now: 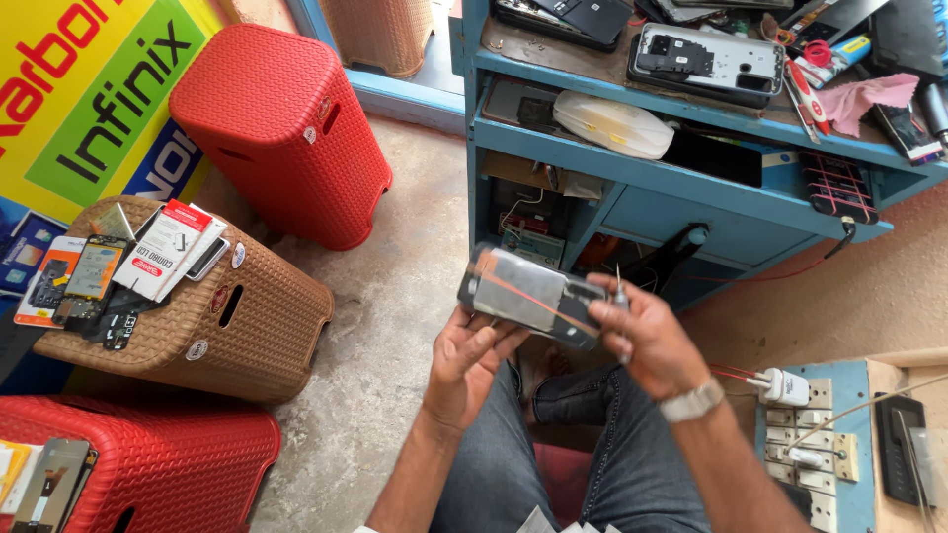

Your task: The person repairs a mobile phone by using a screwdriver to remove and install screws on the internal frame and handling small internal components.

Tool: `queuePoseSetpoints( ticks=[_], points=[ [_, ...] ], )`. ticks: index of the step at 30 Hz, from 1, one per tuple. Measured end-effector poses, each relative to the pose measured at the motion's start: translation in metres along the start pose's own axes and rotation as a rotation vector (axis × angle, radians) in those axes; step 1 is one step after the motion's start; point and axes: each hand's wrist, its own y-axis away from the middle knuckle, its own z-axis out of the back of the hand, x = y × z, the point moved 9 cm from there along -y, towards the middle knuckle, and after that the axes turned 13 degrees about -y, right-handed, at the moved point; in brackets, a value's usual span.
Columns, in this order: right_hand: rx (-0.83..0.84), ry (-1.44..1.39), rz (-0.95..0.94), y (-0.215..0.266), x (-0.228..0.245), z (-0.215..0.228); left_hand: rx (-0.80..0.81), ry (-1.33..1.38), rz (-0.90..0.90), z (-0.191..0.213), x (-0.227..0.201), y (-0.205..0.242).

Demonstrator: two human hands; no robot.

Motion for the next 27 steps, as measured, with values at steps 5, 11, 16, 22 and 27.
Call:
queuePoseSetpoints(
  ticks=[5, 11, 16, 22, 27],
  points=[
    [-0.085, -0.063, -0.033, 0.036, -0.077, 0.001, -0.160, -0.020, -0.001, 0.001, 0.014, 0.003],
    [-0.074, -0.006, -0.085, 0.051, -0.110, 0.002, -0.174, -0.027, 0.050, -0.002, 0.017, 0.006],
    [-0.137, 0.012, -0.030, 0.030, -0.065, 0.018, -0.141, -0.125, 0.071, -0.004, 0.016, 0.004],
    [-0.042, 0.458, 0.239, -0.014, 0.059, -0.004, -0.175, -0.117, 0.183, -0.001, 0.024, 0.002],
    [-0.067, 0.907, 0.613, -0.080, 0.157, -0.052, -0.202, -0.180, 0.230, 0.006, 0.031, 0.002]
  ],
)
